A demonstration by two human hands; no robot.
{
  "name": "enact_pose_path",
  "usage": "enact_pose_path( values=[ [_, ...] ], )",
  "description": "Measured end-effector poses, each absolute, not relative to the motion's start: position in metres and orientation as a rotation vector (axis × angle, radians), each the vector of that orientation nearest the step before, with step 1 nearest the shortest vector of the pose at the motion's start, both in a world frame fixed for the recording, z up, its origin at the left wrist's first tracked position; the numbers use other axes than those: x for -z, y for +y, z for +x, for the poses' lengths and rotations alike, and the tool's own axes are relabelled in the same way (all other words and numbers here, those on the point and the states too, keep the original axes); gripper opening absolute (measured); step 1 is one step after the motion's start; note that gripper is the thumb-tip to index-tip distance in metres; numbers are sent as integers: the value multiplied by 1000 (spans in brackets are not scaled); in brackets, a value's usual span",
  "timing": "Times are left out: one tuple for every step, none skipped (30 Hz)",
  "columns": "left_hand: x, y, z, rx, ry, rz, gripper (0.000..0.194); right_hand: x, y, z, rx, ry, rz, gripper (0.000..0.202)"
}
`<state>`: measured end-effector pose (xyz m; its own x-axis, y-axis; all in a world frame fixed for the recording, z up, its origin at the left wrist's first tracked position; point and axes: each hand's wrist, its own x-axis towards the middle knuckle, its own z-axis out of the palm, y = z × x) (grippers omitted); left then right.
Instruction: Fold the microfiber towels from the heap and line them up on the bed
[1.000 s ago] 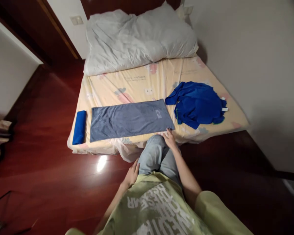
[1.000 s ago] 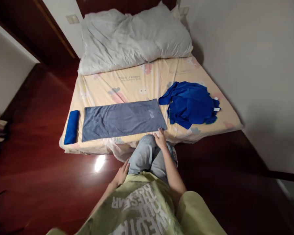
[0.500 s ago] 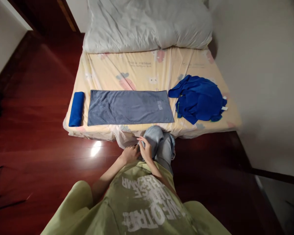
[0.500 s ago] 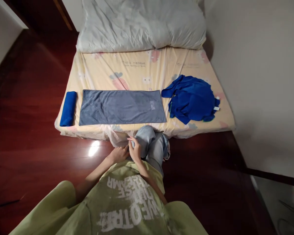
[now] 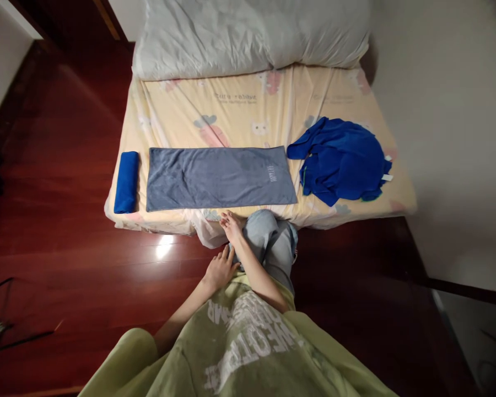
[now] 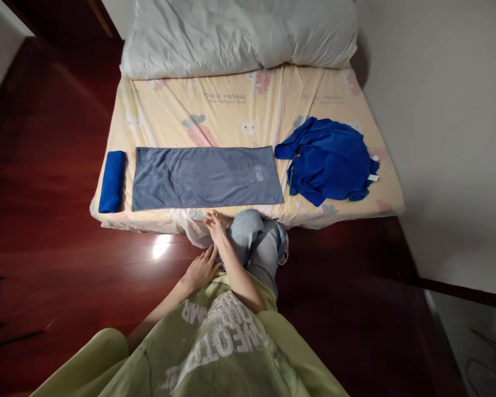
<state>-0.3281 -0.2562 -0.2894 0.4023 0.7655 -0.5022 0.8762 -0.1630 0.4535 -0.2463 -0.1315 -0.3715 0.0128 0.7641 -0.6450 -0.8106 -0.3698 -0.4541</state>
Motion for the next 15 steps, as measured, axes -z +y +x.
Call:
enact_pose_path(
  values=[
    [290,-254,-330,198,1385,1936,64,374,-130,-248,-1648,68,-1030,23],
    [289,-250,-333,204,1368,1923,63,376,-128,-249,-1639,76,-1031,24],
    [287,-243,-335,215,1344,1919,62,378,-126,-250,-1632,83,-1032,25],
    [285,-234,-337,233,1316,1919,57,380,-124,-251,-1622,89,-1035,27],
    [282,-222,-340,252,1291,1921,50,382,-121,-252,-1612,94,-1049,27],
    [280,-207,-343,267,1273,1923,43,384,-118,-252,-1602,94,-1076,27],
    [277,-189,-347,272,1267,1927,38,386,-116,-253,-1593,88,-1110,26],
    [275,-168,-350,258,1275,1937,36,387,-113,-254,-1585,81,-1143,25],
    [273,-145,-354,224,1294,1950,35,388,-111,-255,-1579,76,-1168,24],
    [272,-120,-357,171,1329,1962,34,389,-110,-256,-1575,75,-1181,22],
    [273,-93,-359,111,1366,1979,34,389,-109,-257,-1572,77,-1184,20],
    [274,-66,-360,48,1425,1998,35,389,-108,-258,-1570,83,-1184,17],
    [275,-38,-360,6,1491,2012,35,388,-107,-258,-1565,95,-1191,15],
    [278,-10,-359,-22,1550,2025,35,388,-106,-259,-1561,107,-1203,13],
    [281,17,-357,-36,1587,2030,34,387,-106,-259,-1558,119,-1216,13]
  ],
)
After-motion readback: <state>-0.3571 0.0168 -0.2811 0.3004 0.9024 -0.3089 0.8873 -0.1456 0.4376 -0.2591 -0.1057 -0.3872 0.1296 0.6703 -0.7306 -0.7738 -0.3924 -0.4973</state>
